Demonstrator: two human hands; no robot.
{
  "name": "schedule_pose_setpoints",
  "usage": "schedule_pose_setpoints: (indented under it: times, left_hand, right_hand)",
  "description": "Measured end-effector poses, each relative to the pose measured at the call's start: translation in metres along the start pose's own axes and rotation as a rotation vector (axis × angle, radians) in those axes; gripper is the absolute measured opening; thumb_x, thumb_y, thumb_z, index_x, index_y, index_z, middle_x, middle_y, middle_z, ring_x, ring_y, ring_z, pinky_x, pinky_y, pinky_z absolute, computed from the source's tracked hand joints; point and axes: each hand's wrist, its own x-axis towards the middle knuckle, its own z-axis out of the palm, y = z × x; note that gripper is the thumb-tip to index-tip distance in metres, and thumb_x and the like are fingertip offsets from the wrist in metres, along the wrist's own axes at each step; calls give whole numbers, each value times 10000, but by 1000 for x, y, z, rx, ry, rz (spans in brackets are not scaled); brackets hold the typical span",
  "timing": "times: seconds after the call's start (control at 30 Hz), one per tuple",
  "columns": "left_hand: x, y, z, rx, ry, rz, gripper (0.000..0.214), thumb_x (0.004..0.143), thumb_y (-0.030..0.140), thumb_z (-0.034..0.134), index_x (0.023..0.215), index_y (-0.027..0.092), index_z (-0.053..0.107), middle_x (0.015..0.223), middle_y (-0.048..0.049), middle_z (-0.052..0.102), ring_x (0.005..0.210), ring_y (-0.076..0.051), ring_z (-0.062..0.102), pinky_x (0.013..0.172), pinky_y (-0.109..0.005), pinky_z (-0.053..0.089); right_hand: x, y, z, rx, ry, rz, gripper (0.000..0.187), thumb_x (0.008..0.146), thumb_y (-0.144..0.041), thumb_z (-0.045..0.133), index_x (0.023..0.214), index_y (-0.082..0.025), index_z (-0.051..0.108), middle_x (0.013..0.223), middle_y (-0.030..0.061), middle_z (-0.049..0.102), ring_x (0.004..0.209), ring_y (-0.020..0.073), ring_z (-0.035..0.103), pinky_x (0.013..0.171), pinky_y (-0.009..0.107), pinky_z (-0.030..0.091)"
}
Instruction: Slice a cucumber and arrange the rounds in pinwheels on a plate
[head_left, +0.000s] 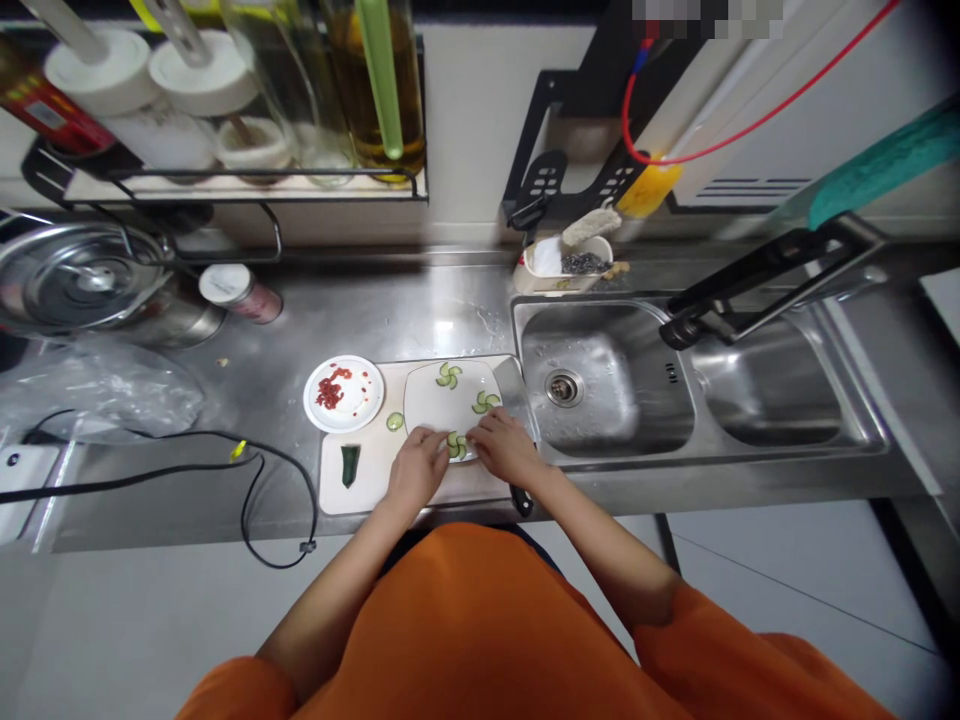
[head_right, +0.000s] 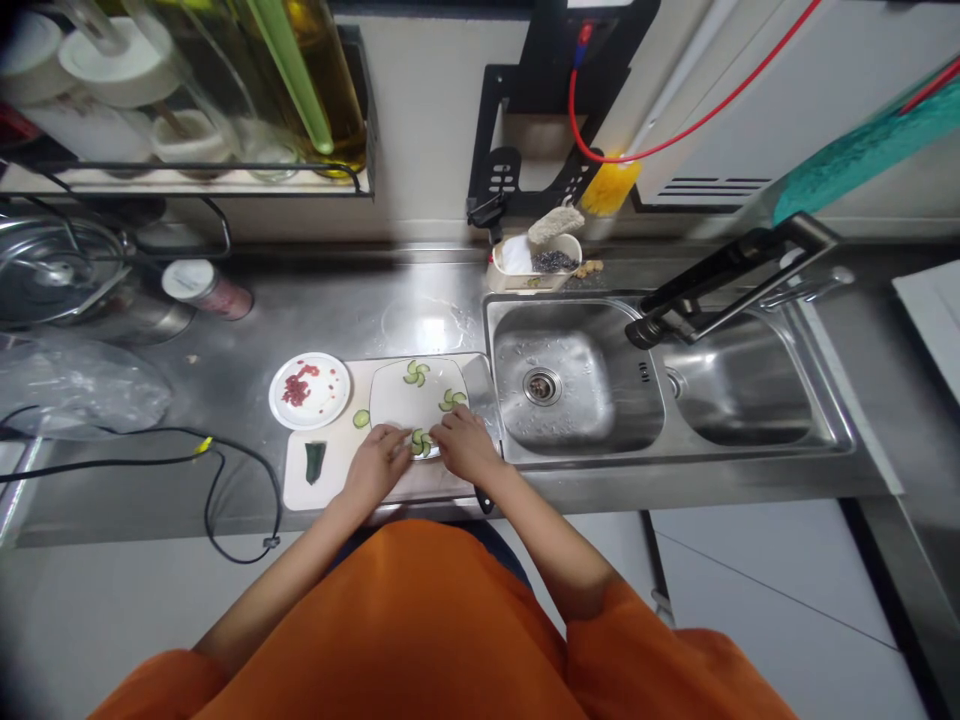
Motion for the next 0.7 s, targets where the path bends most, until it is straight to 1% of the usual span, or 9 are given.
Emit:
schedule_pose_setpoints:
  times: [0.07,0.13,0.2,0.3,0.4,0.5,0.6,0.7]
  left_hand:
    - [2,-9,-10,18,95,-81,306,843,243,488,1115,210,623,1016,-69,603,895,-168,583,824,-279,466]
    - [4,-18,-22,103,159,-213,306,843,242,471,1103,205,627,1035,-81,617,910,-192,584,825,-302,459]
    - [5,-26,-32,204,162,-343,301,854,272,459,1095,211,629,1031,-89,624,890,-209,589,795,-316,453]
    - [8,-31,-41,310,99,-459,314,871,316,443,1112,217,620,1027,-104,618,849,-215,594,733,-314,438]
    - [11,-29,-41,353,60,-502,327,881,340,432,1121,215,614,1030,-117,604,814,-209,595,690,-305,422]
    - [13,-27,-38,364,47,-509,327,893,347,401,1078,215,636,1014,-115,601,785,-207,595,668,-305,412]
    - [15,-27,-36,354,49,-508,331,894,344,392,1065,216,644,1018,-113,603,778,-208,596,665,-308,409]
    - [16,-28,-35,335,73,-514,319,878,339,419,1074,212,637,1013,-113,610,784,-213,594,670,-308,409]
  right_hand:
    - [-4,0,-2,21,5,42,193,885,-219,491,1001,-228,645,969,71,610,1023,233,427,744,314,319]
    - [-8,-1,-3,38,9,75,195,891,-226,489,1010,-226,645,976,70,610,1027,228,428,761,315,323]
    - [-11,-2,-2,50,5,93,188,897,-236,488,996,-221,648,969,66,610,1019,221,433,771,314,324]
    - [-14,-4,0,56,-4,102,185,907,-257,484,977,-215,650,953,65,608,994,212,439,765,311,322]
    - [-15,-7,2,56,-8,97,192,916,-272,474,960,-212,651,942,64,609,985,209,437,747,307,313]
    - [-14,-8,3,59,-3,86,200,920,-275,466,950,-208,651,932,61,614,989,211,432,737,307,303]
    - [-14,-7,3,65,0,79,203,921,-274,462,952,-205,650,931,60,615,996,212,428,735,305,298]
    - [-14,-7,2,70,-4,77,199,917,-265,465,955,-203,650,937,62,615,997,212,429,736,304,298]
